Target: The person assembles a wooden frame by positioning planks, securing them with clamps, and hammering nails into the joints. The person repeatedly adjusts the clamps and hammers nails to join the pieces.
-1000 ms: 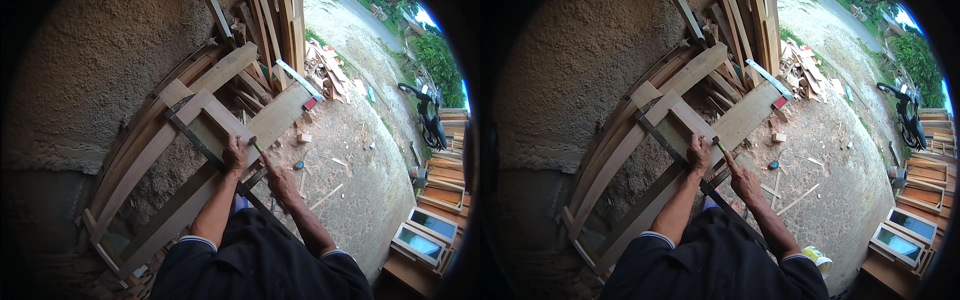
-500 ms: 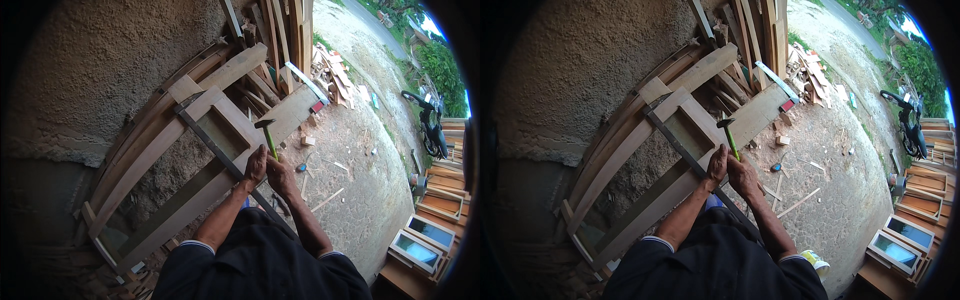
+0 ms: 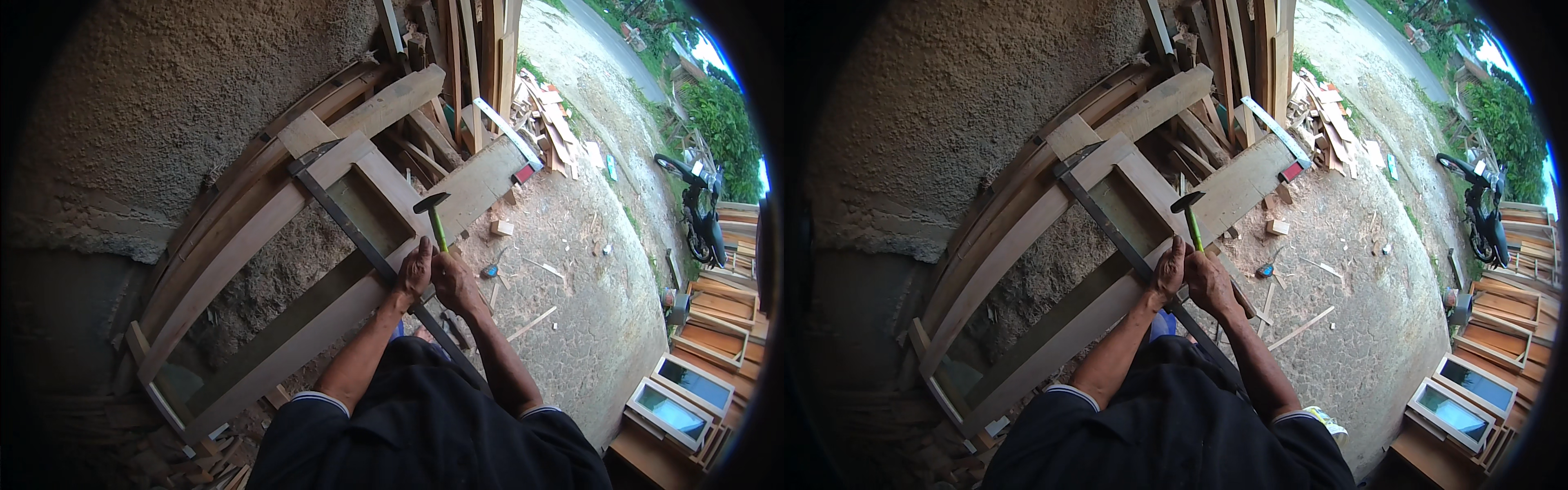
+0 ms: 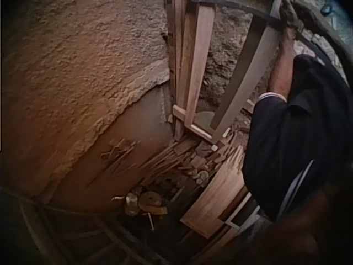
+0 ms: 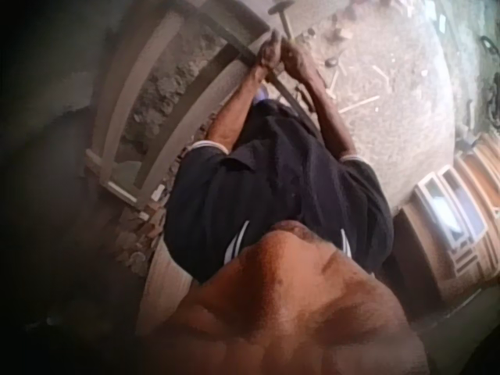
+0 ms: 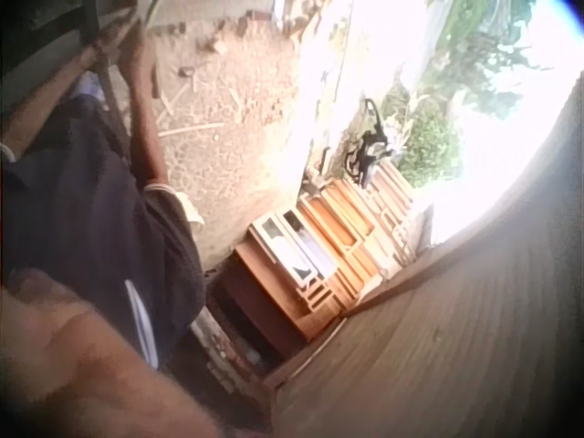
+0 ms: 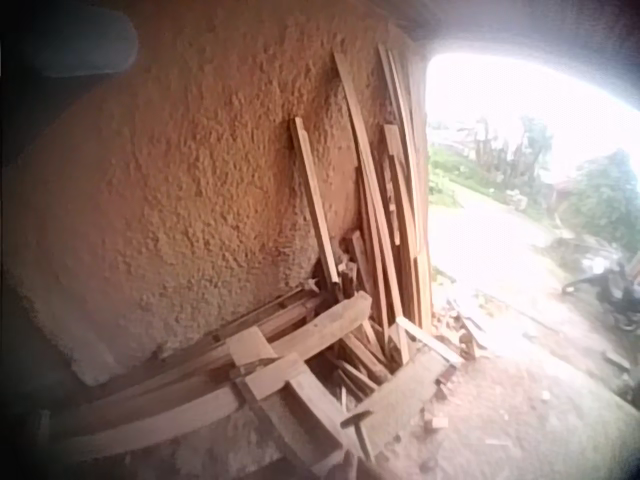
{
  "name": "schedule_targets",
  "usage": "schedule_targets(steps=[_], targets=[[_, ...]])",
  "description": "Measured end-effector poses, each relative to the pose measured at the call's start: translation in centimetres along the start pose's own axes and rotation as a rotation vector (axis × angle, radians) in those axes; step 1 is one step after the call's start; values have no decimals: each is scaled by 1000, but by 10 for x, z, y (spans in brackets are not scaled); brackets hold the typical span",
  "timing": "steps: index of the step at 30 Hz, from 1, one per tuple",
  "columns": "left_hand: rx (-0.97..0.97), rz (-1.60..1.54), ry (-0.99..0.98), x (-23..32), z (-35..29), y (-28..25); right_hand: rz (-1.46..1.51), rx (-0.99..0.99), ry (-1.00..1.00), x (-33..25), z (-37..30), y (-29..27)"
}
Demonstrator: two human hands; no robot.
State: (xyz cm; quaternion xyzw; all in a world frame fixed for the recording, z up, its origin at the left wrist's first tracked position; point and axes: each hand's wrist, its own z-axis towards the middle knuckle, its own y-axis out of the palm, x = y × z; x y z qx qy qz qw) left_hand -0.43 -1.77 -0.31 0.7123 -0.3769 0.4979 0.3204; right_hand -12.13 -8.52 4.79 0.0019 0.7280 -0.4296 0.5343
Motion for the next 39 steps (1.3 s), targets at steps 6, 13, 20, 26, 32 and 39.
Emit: schedule_targets(steps=[6,13,20,26,32,39], targets=[[96,-753,-378,-1,1,-16,508,93,228,4,22,6],[42,-693,-151,2,-3,-18,801,41,474,6,34,15],[334,-386,166,-4,4,-4,792,89,407,13,38,33],[463,262,301,-1,17,-9,517,148,340,19,36,21],[590,615,218,2,20,10,439,251,240,27,-7,-3],[580,726,177,4,22,12,313,242,71,26,-53,-21]])
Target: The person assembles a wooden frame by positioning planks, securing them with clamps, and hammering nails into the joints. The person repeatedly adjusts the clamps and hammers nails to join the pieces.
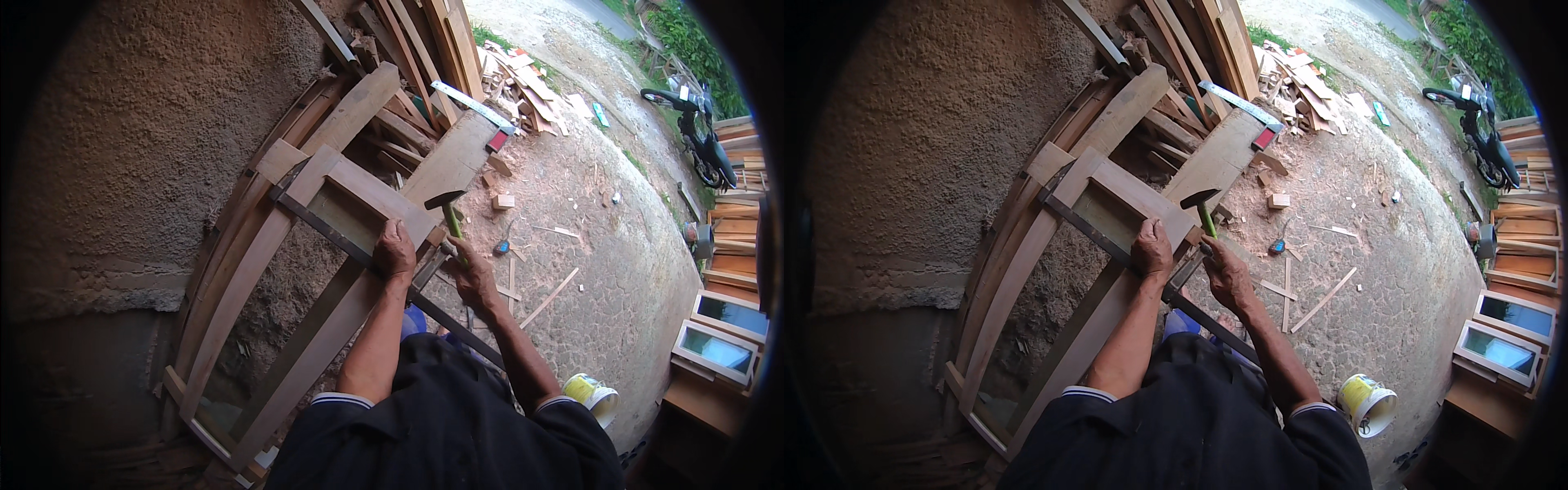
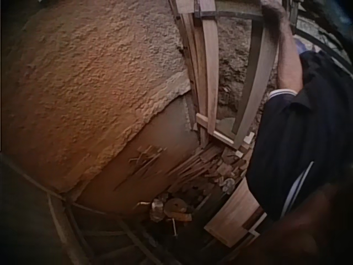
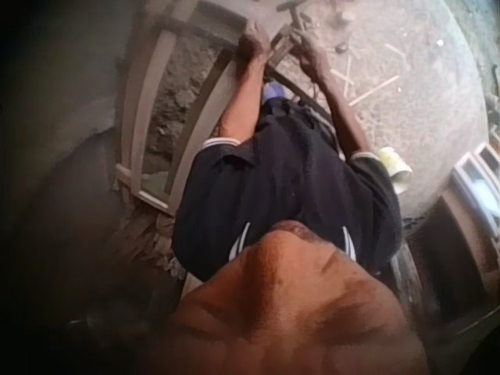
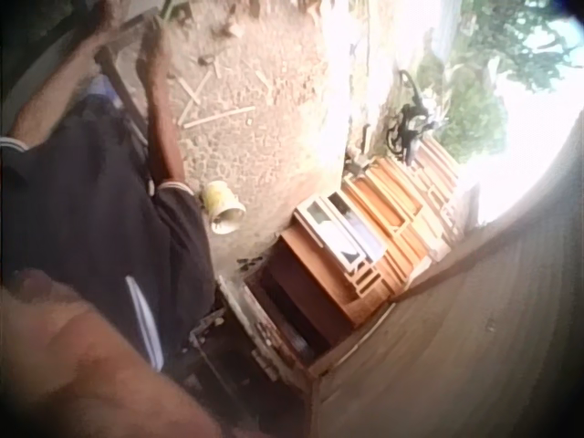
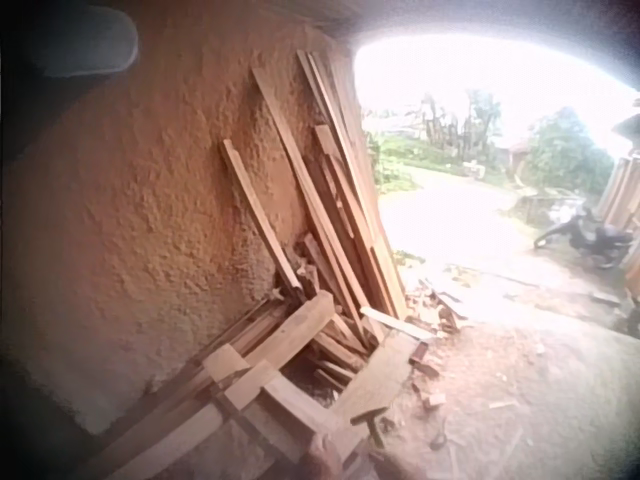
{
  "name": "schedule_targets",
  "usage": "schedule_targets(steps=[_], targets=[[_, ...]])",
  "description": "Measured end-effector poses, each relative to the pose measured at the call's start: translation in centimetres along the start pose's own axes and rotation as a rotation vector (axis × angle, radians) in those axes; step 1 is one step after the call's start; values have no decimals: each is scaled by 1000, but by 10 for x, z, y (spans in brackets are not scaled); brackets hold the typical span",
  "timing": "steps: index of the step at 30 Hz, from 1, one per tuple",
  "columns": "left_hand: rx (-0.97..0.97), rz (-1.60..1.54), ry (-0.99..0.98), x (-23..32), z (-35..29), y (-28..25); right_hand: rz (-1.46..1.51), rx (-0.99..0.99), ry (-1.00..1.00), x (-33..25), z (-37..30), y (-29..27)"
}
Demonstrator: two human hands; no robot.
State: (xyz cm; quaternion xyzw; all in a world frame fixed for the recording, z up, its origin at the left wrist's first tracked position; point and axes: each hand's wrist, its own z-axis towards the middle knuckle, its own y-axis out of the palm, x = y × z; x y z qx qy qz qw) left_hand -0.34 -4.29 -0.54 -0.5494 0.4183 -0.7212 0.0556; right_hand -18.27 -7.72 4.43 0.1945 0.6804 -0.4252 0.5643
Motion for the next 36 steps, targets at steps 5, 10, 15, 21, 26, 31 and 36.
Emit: schedule_targets(steps=[5,10,15,21,26,31,36], targets=[[-29,52,14,1,2,0,-187,-27,-163,-4,-6,2],[-9,38,23,3,0,-3,-458,-133,-100,-8,1,8],[-50,43,26,3,-1,-5,-615,-225,-89,-12,8,8],[-69,62,-4,2,0,-4,-676,-242,-108,-22,10,8],[17,11,46,0,0,1,-697,-256,-83,-30,10,5],[12,17,49,-8,0,0,-725,-271,-84,-35,12,2],[102,30,191,-35,19,-23,-666,-188,-202,-34,13,2]])
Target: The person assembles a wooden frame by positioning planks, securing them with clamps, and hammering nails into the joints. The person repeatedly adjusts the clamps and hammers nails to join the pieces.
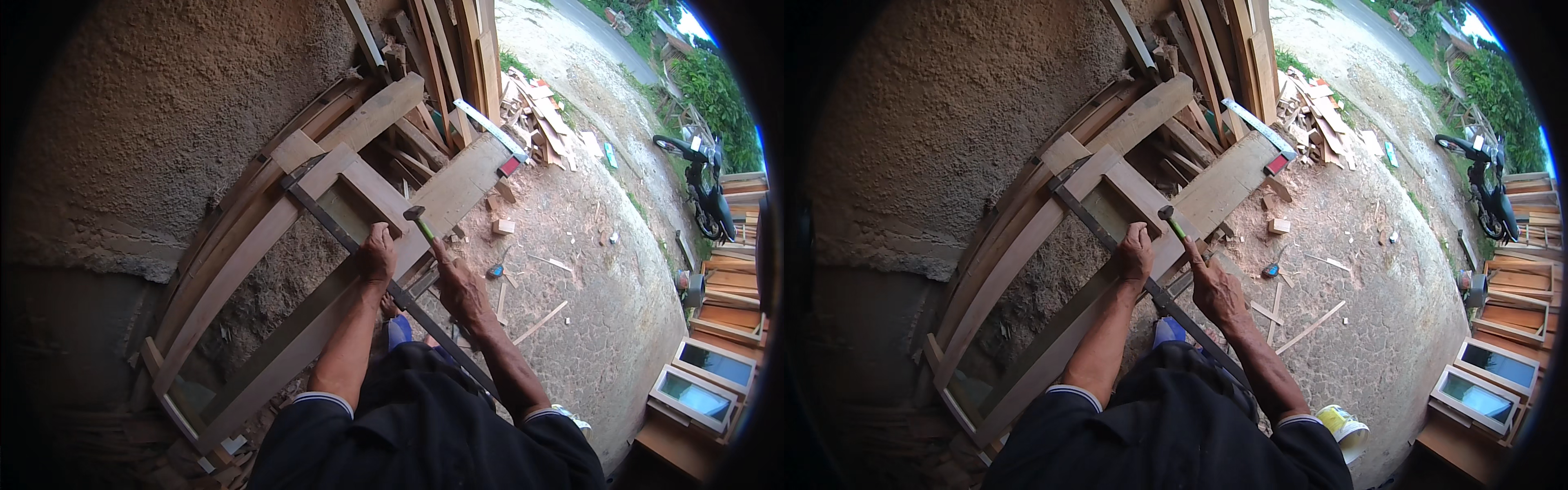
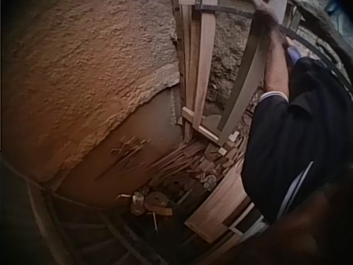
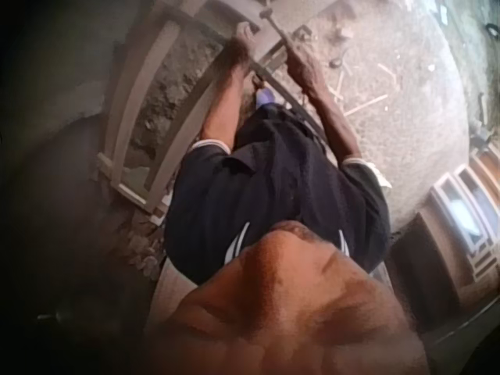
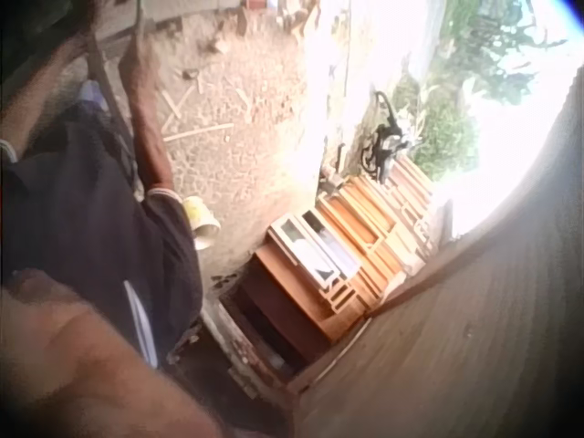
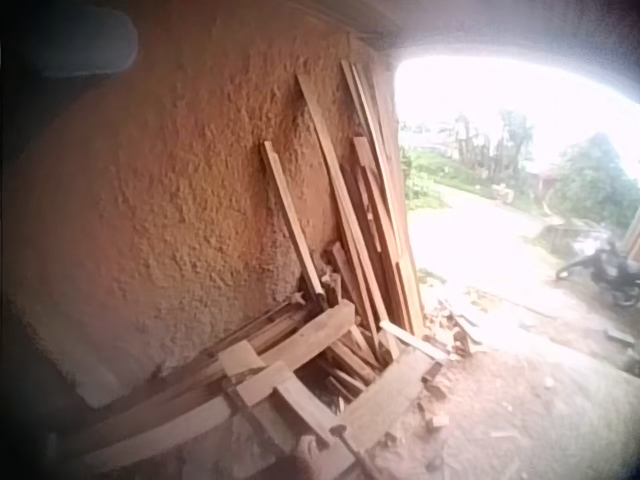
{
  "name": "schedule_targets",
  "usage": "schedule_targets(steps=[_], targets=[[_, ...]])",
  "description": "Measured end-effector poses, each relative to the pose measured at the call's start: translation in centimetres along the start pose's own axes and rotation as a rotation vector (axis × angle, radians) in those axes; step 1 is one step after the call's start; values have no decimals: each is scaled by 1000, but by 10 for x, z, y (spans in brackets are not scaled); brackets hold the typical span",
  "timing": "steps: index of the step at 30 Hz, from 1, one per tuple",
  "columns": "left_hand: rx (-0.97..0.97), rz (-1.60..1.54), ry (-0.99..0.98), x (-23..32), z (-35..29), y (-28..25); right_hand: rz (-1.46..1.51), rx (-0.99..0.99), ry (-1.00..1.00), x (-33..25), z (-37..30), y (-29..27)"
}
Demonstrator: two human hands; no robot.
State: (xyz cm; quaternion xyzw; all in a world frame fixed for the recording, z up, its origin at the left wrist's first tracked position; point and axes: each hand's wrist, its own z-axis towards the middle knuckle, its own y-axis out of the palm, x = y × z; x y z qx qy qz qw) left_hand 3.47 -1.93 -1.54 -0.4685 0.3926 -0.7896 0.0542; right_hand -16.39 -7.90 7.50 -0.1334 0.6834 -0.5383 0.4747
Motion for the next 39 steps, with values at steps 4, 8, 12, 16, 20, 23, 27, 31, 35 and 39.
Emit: schedule_targets(steps=[4,8,12,16,20,23,27,31,35,39], targets=[[-96,118,62,-14,-3,-3,-13,-92,58,0,5,4],[9,41,109,-17,-4,2,-24,-40,29,1,9,-2],[-25,56,50,-15,-3,4,72,108,-94,-1,7,-7],[-15,36,64,-14,-2,2,-80,-208,45,0,13,-6],[-17,100,59,-16,-3,3,-13,0,-50,1,14,-7],[3,58,63,-20,-4,6,-31,-2,-47,1,12,-9],[50,23,85,-20,0,11,-111,-130,-26,2,14,-11],[13,55,32,-18,-4,8,-48,-10,-72,2,13,-10],[25,59,49,-18,-3,7,-91,-249,59,5,9,-8],[23,60,58,-18,-3,7,-71,-91,-22,10,7,-4]])
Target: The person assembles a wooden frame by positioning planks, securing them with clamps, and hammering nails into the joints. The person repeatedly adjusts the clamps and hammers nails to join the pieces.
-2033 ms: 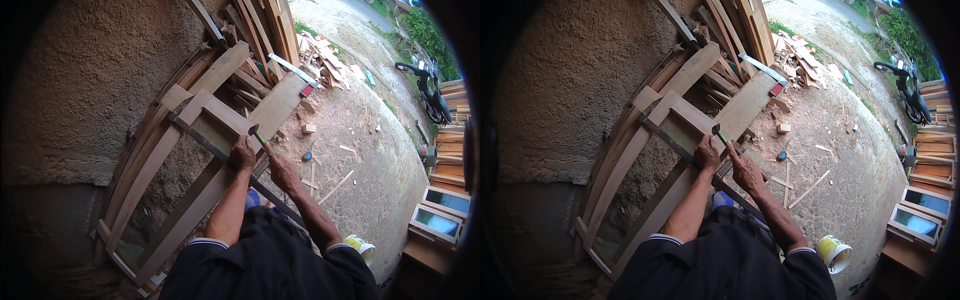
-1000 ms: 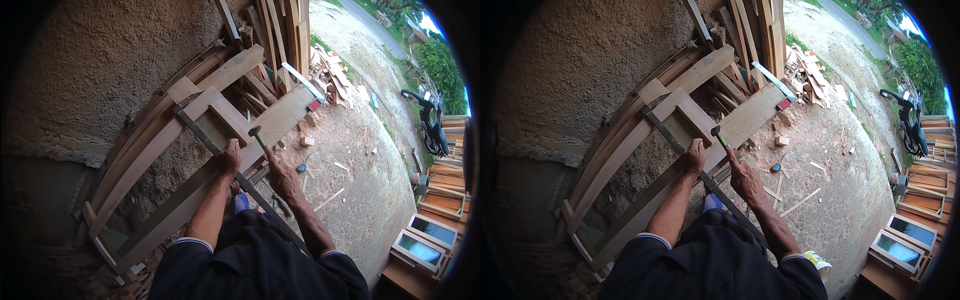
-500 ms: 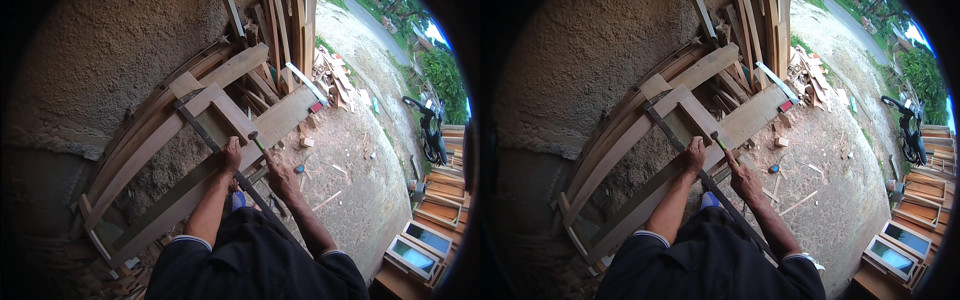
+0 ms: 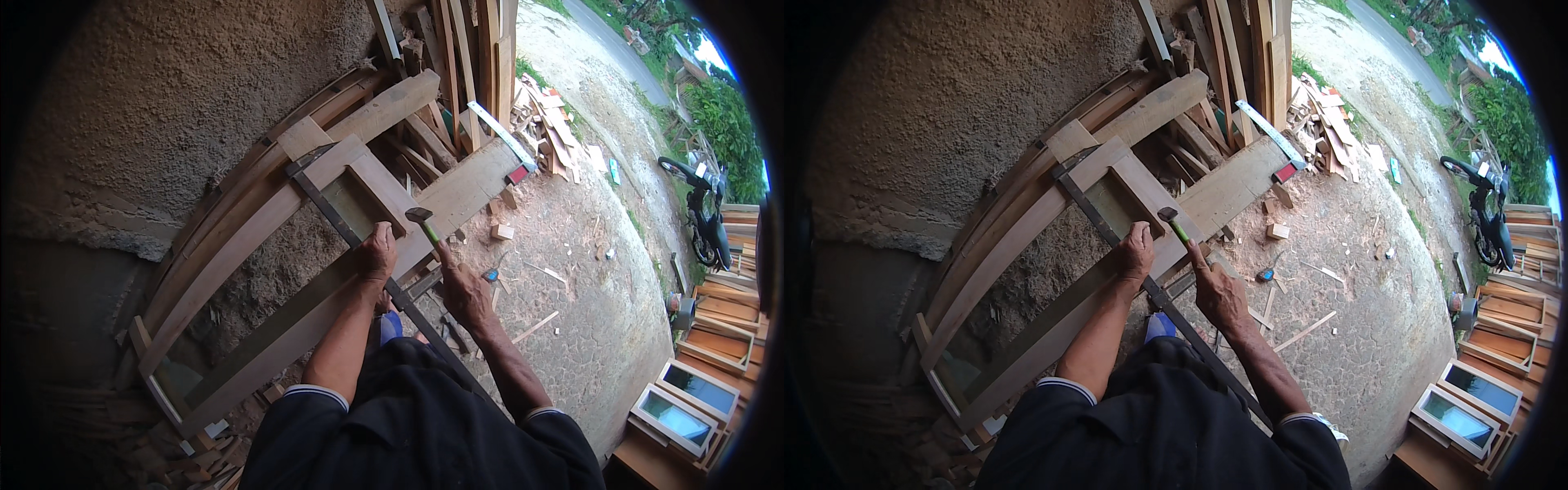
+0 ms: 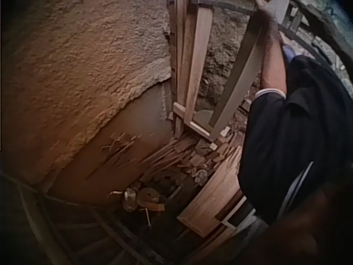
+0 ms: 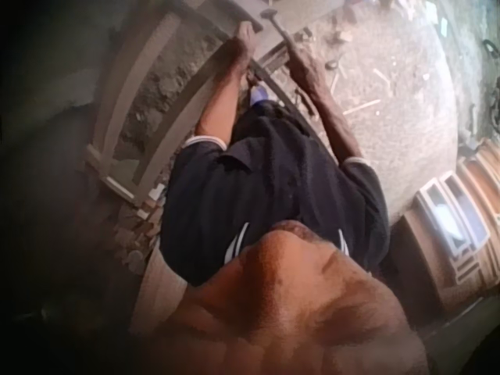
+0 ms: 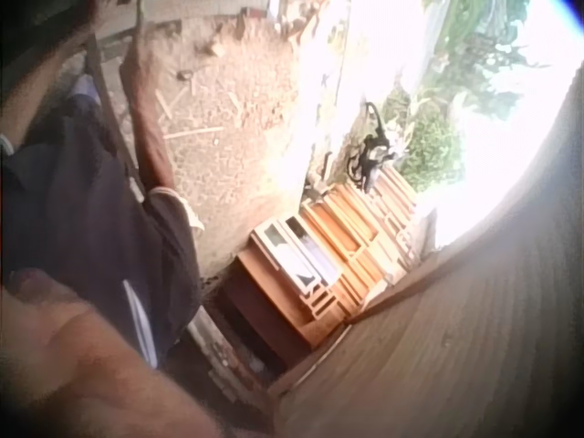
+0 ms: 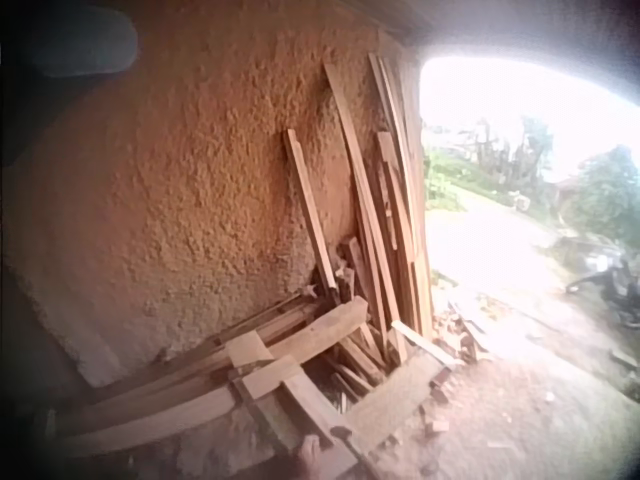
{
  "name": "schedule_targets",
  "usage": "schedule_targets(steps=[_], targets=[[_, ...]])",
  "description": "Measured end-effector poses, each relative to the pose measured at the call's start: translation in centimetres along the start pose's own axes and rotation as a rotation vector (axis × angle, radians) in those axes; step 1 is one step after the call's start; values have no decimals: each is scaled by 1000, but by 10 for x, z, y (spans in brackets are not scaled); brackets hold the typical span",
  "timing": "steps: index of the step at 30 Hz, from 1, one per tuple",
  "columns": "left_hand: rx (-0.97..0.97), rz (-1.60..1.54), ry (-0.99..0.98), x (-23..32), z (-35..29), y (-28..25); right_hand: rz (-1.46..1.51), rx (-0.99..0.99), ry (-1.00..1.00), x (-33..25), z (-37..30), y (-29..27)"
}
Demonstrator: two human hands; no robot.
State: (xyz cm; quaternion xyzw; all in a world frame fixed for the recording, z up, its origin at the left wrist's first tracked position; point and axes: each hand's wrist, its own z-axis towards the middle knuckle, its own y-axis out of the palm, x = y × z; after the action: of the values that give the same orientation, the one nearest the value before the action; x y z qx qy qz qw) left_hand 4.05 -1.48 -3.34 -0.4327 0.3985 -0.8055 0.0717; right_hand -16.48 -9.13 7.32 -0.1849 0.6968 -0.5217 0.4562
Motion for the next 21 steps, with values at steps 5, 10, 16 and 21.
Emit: schedule_targets(steps=[5,10,16,21], targets=[[-26,37,-14,1,-2,-3,-26,-84,53,6,1,8],[-8,-15,8,3,-1,-4,22,113,-47,8,-2,14],[-37,-55,-18,6,0,-7,1,15,-1,6,-3,18],[-80,-62,-70,6,3,-5,-81,-161,107,8,2,17]])
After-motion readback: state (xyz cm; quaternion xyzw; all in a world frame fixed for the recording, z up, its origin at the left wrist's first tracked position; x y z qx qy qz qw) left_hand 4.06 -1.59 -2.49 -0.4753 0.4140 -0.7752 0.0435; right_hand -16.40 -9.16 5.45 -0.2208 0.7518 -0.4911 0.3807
